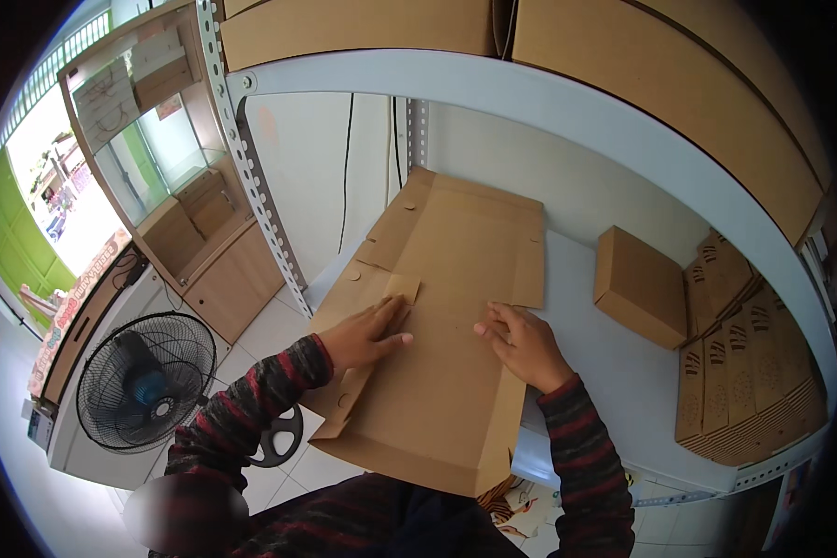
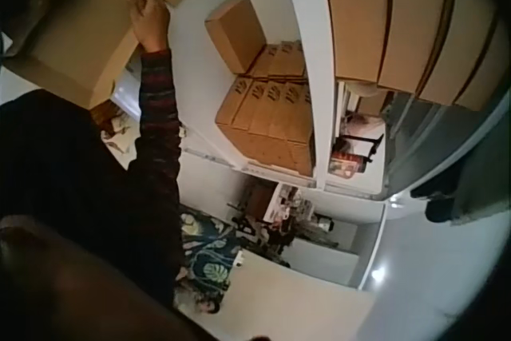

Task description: The person assembles flat-packed cardboard boxes by hand. They fold the flaps and insert the tabs into the corresponding slots to form the box structure, repeating the process for multiple units.

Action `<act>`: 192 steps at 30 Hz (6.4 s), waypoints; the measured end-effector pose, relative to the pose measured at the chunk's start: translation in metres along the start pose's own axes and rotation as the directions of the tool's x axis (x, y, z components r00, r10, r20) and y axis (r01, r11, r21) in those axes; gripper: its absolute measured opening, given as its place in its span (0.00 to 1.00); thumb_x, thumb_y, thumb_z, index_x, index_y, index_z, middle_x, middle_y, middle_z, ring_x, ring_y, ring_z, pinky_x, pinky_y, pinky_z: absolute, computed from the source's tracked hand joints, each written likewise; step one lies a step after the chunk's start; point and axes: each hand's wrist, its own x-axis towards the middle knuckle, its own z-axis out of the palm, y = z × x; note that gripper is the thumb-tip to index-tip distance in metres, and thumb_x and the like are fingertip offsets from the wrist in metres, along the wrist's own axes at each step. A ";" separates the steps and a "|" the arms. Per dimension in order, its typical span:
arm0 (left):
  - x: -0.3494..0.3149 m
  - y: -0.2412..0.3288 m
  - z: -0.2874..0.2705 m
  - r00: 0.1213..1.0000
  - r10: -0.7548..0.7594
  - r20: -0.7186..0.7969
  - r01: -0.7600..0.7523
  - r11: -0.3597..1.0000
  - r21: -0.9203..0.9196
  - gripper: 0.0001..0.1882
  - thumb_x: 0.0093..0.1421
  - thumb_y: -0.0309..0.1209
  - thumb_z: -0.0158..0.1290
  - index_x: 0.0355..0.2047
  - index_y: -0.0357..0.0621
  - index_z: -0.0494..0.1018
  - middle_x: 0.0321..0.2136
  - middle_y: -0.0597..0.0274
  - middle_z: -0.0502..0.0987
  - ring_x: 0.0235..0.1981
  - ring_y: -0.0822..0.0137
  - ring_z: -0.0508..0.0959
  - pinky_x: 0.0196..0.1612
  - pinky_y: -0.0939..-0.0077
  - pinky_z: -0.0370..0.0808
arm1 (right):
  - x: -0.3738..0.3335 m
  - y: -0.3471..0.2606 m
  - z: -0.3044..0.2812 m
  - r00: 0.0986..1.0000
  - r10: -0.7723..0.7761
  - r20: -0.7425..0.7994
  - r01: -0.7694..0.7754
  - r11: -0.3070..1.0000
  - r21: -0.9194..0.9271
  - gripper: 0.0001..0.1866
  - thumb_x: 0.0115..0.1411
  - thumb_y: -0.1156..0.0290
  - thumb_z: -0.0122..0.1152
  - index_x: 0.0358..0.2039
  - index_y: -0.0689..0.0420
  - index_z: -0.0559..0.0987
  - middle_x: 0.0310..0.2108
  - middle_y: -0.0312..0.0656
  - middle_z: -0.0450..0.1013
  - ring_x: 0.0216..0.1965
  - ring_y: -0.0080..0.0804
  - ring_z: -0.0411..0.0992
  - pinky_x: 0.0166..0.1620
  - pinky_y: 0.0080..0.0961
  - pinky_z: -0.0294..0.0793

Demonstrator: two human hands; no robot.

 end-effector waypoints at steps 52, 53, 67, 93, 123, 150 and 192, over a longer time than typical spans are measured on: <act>-0.119 0.042 0.051 0.825 -0.069 -0.561 -0.022 0.988 -0.155 0.31 0.45 0.25 0.63 0.52 0.41 0.70 0.43 0.49 0.70 0.45 0.51 0.72 0.51 0.60 0.71 | 0.052 0.096 -0.007 0.592 0.582 -0.557 0.181 0.578 0.796 0.17 0.64 0.72 0.55 0.50 0.66 0.66 0.49 0.46 0.67 0.49 0.33 0.68 0.53 0.31 0.68; -0.117 0.041 0.051 0.833 -0.032 -0.553 -0.018 0.996 -0.084 0.30 0.44 0.25 0.63 0.51 0.41 0.71 0.43 0.49 0.70 0.45 0.50 0.72 0.51 0.61 0.71 | 0.052 0.100 -0.007 0.607 0.572 -0.552 0.177 0.580 0.795 0.17 0.64 0.72 0.55 0.50 0.65 0.66 0.49 0.46 0.67 0.50 0.34 0.68 0.54 0.32 0.68; -0.101 0.048 0.055 0.676 -0.006 -0.737 -0.098 0.990 -0.098 0.27 0.43 0.31 0.68 0.42 0.37 0.70 0.39 0.51 0.73 0.42 0.50 0.75 0.46 0.63 0.74 | 0.044 0.101 -0.024 0.665 0.459 -0.589 0.218 0.636 0.741 0.21 0.61 0.73 0.56 0.53 0.64 0.65 0.50 0.45 0.67 0.52 0.34 0.66 0.57 0.31 0.63; -0.147 -0.008 0.033 0.790 -0.065 -0.610 -0.055 0.983 -0.177 0.30 0.38 0.26 0.71 0.43 0.39 0.72 0.37 0.58 0.79 0.36 0.63 0.82 0.39 0.74 0.79 | -0.033 -0.002 -0.057 0.994 0.055 -0.093 -0.096 0.854 -0.511 0.20 0.56 0.57 0.67 0.24 0.63 0.77 0.21 0.54 0.74 0.26 0.55 0.75 0.31 0.42 0.73; -0.146 -0.013 0.043 0.785 -0.078 -0.615 -0.051 0.981 -0.189 0.31 0.39 0.26 0.70 0.46 0.38 0.71 0.39 0.56 0.79 0.35 0.62 0.82 0.40 0.73 0.79 | -0.021 0.070 -0.084 0.982 -0.124 -0.144 0.007 0.782 -0.624 0.28 0.53 0.61 0.69 0.51 0.63 0.76 0.52 0.51 0.64 0.53 0.49 0.65 0.53 0.42 0.70; -0.153 0.003 0.039 0.809 -0.112 -0.577 -0.089 0.947 -0.308 0.29 0.47 0.24 0.62 0.51 0.35 0.69 0.45 0.52 0.75 0.45 0.62 0.77 0.49 0.71 0.74 | -0.048 0.123 -0.098 0.755 0.089 -0.650 -0.229 0.964 -0.135 0.14 0.64 0.68 0.59 0.47 0.61 0.73 0.54 0.43 0.68 0.46 0.32 0.73 0.40 0.24 0.75; -0.164 0.008 0.036 0.766 -0.428 -0.480 -0.133 0.626 -0.769 0.29 0.52 0.16 0.46 0.57 0.30 0.67 0.54 0.56 0.73 0.56 0.67 0.71 0.60 0.74 0.64 | -0.085 0.173 -0.151 0.888 0.413 -0.200 -0.206 0.749 0.630 0.16 0.57 0.74 0.63 0.45 0.62 0.73 0.35 0.38 0.75 0.38 0.25 0.74 0.44 0.22 0.71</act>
